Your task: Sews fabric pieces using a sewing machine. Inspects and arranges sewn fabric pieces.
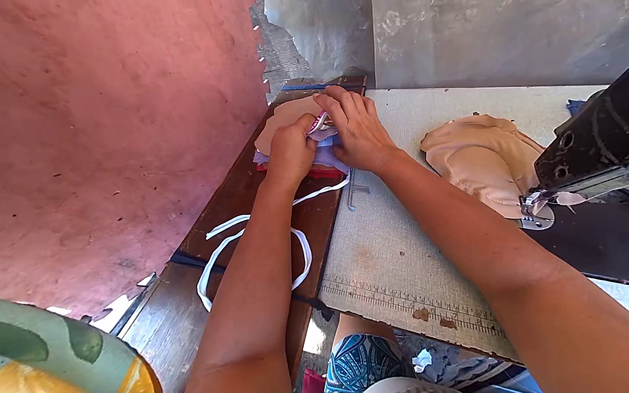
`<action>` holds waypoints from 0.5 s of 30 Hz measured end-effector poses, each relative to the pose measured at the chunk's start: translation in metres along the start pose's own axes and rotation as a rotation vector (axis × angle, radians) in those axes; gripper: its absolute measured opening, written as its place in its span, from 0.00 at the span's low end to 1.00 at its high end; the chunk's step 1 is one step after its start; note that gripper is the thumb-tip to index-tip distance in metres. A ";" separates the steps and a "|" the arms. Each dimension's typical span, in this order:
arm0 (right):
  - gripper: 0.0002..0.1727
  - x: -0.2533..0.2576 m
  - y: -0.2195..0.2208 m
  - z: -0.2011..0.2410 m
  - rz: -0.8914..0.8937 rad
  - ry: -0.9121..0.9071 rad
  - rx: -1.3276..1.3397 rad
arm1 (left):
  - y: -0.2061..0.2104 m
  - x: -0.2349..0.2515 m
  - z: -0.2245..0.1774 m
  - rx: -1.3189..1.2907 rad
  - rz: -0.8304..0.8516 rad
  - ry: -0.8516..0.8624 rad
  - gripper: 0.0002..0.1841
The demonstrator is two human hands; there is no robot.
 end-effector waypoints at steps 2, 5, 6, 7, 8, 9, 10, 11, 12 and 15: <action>0.50 0.001 0.003 0.001 0.020 0.010 -0.007 | 0.000 0.000 -0.002 -0.019 0.025 0.038 0.12; 0.25 0.004 0.008 0.002 0.029 -0.008 -0.040 | -0.012 0.003 0.002 -0.137 0.038 0.108 0.16; 0.18 0.005 0.010 0.002 0.032 -0.024 -0.052 | -0.022 0.004 0.006 -0.196 0.010 0.103 0.17; 0.14 0.006 0.010 0.003 0.048 -0.036 -0.060 | -0.035 0.004 0.010 -0.266 -0.031 0.086 0.18; 0.12 0.007 0.010 0.003 0.065 -0.044 -0.068 | -0.050 0.002 0.013 -0.349 -0.082 0.055 0.18; 0.12 0.009 0.010 0.004 0.079 -0.050 -0.069 | -0.063 -0.001 0.012 -0.441 -0.123 0.018 0.15; 0.12 0.012 0.009 0.004 0.088 -0.049 -0.060 | -0.071 -0.004 0.009 -0.546 -0.127 -0.018 0.12; 0.12 0.016 0.006 0.004 0.091 -0.043 -0.049 | -0.072 -0.007 0.003 -0.642 -0.093 -0.044 0.12; 0.12 0.021 0.003 0.005 0.089 -0.037 -0.042 | -0.065 -0.011 -0.004 -0.709 -0.023 -0.065 0.14; 0.13 0.041 -0.011 0.011 0.082 -0.022 -0.054 | -0.018 -0.019 -0.017 -0.738 0.240 -0.139 0.16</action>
Point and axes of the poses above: each hand's wrist, its own x-axis towards the middle knuckle, its own y-axis out of the palm, z = x × y, the point moved 8 cm from there along x, towards the middle knuckle, and after that the axes turned 15 degrees about y, right-handed, at the moved point
